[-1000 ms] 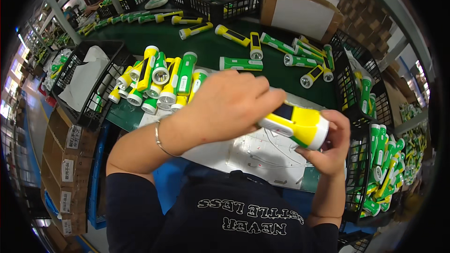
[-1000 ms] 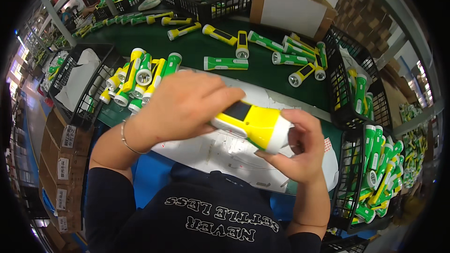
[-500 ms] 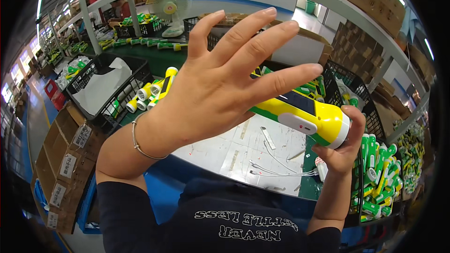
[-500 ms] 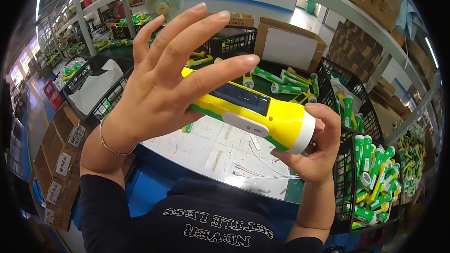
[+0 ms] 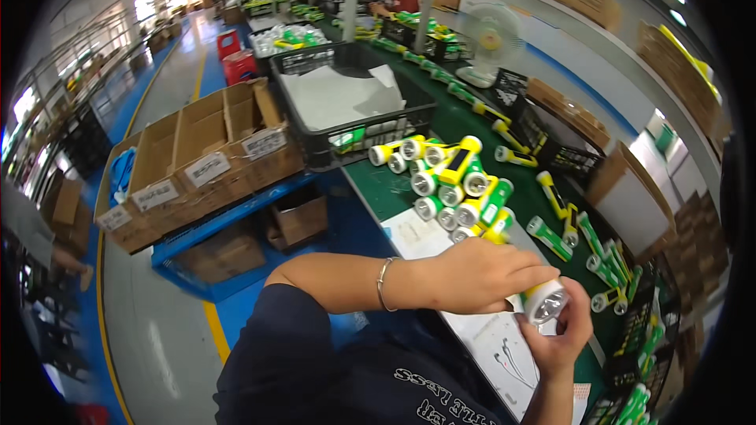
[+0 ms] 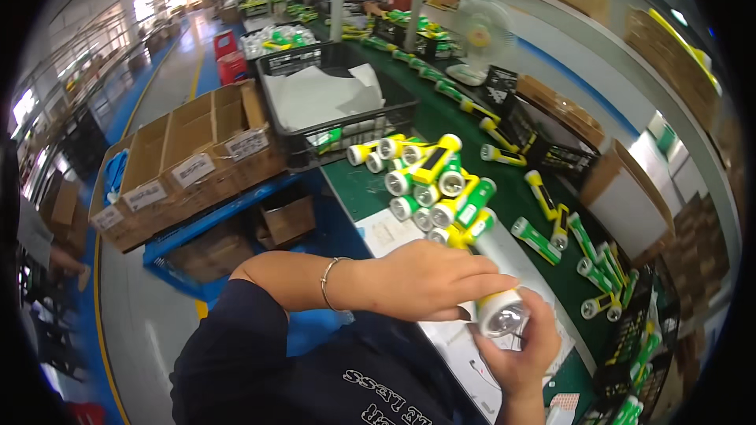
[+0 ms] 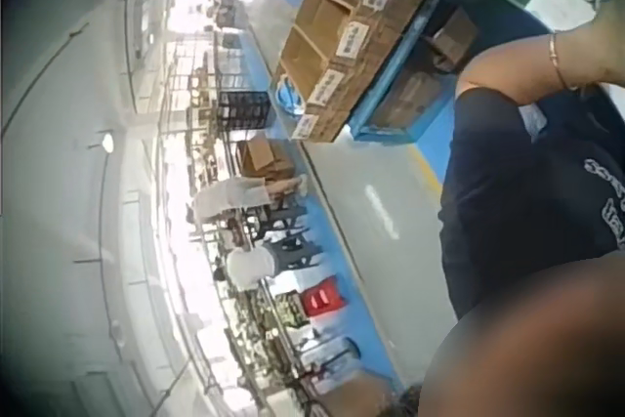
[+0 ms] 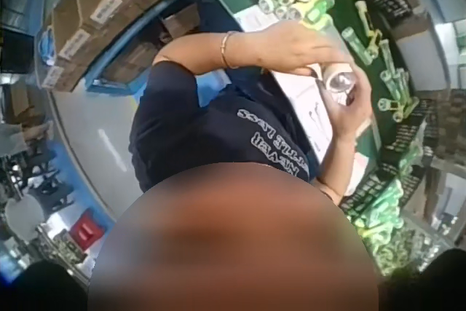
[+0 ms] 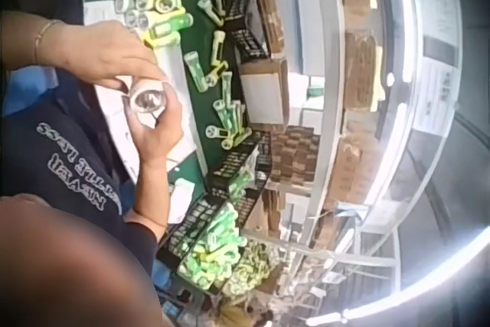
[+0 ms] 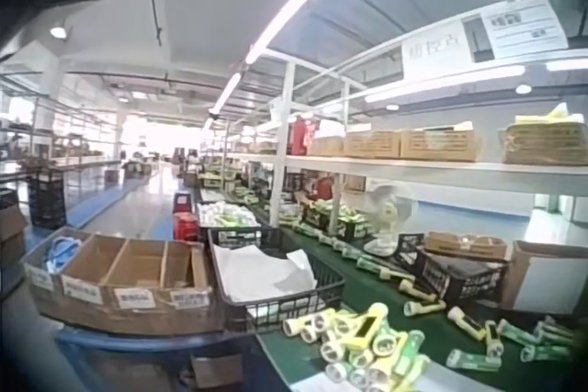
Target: Assembling flashlights by fitting component parts, applying stickers, and verifying functionality at a factory workstation.
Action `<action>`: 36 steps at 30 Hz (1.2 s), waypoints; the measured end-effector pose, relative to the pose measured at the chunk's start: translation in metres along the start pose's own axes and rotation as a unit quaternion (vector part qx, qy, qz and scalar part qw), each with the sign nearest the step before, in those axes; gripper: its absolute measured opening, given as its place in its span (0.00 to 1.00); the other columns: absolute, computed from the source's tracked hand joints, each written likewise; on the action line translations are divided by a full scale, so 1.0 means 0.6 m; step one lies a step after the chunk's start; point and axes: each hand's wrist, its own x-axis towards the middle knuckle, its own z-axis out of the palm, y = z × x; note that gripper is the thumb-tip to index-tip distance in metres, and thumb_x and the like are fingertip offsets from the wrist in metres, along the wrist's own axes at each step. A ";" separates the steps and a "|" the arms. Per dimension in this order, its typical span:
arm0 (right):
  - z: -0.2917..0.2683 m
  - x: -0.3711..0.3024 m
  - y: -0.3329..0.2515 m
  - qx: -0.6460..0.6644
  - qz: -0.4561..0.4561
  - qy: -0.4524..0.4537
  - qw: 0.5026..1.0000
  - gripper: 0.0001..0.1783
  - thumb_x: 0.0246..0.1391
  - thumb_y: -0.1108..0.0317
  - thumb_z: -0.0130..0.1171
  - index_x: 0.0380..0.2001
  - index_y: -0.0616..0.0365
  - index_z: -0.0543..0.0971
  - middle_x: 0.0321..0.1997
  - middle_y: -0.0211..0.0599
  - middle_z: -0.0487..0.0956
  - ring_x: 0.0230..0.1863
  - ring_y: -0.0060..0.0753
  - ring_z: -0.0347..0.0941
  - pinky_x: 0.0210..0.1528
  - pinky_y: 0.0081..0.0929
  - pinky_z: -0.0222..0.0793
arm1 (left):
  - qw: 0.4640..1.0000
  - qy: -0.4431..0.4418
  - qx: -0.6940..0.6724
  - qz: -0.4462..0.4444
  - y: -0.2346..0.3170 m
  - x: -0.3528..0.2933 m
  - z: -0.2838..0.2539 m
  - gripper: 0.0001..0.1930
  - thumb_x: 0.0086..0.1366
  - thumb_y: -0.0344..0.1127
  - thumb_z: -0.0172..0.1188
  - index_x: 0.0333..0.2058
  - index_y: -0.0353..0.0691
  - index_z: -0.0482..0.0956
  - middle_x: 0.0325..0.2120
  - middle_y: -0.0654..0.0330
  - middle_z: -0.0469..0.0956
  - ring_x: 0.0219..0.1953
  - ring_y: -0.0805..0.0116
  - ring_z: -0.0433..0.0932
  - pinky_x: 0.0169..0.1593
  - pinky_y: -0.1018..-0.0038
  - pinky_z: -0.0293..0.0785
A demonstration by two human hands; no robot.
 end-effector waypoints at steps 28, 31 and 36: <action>0.023 -0.002 0.166 -0.124 0.216 -0.035 0.968 0.18 0.42 0.68 0.61 0.40 0.54 0.73 0.25 0.31 0.76 0.18 0.18 0.63 0.18 0.17 0.56 | 0.481 0.616 0.100 -0.616 -0.485 -0.894 -0.380 0.30 0.56 0.35 0.57 0.55 0.36 0.57 0.39 0.50 0.69 0.35 0.65 0.72 0.38 0.71 0.72; -0.021 -0.007 0.249 -0.126 0.239 -0.027 0.962 0.18 0.43 0.63 0.62 0.39 0.54 0.75 0.26 0.35 0.76 0.25 0.25 0.70 0.24 0.22 0.64 | 0.553 0.624 0.121 -0.538 -0.502 -0.824 -0.365 0.25 0.58 0.32 0.54 0.53 0.38 0.58 0.30 0.59 0.70 0.28 0.72 0.71 0.26 0.80 0.69; -0.136 -0.025 0.429 -0.261 0.372 0.015 0.891 0.21 0.42 0.55 0.61 0.38 0.56 0.75 0.29 0.39 0.78 0.34 0.41 0.74 0.36 0.33 0.68 | 0.667 0.638 0.086 -0.375 -0.428 -0.485 -0.272 0.17 0.63 0.29 0.49 0.51 0.39 0.63 0.41 0.60 0.69 0.36 0.72 0.71 0.39 0.79 0.69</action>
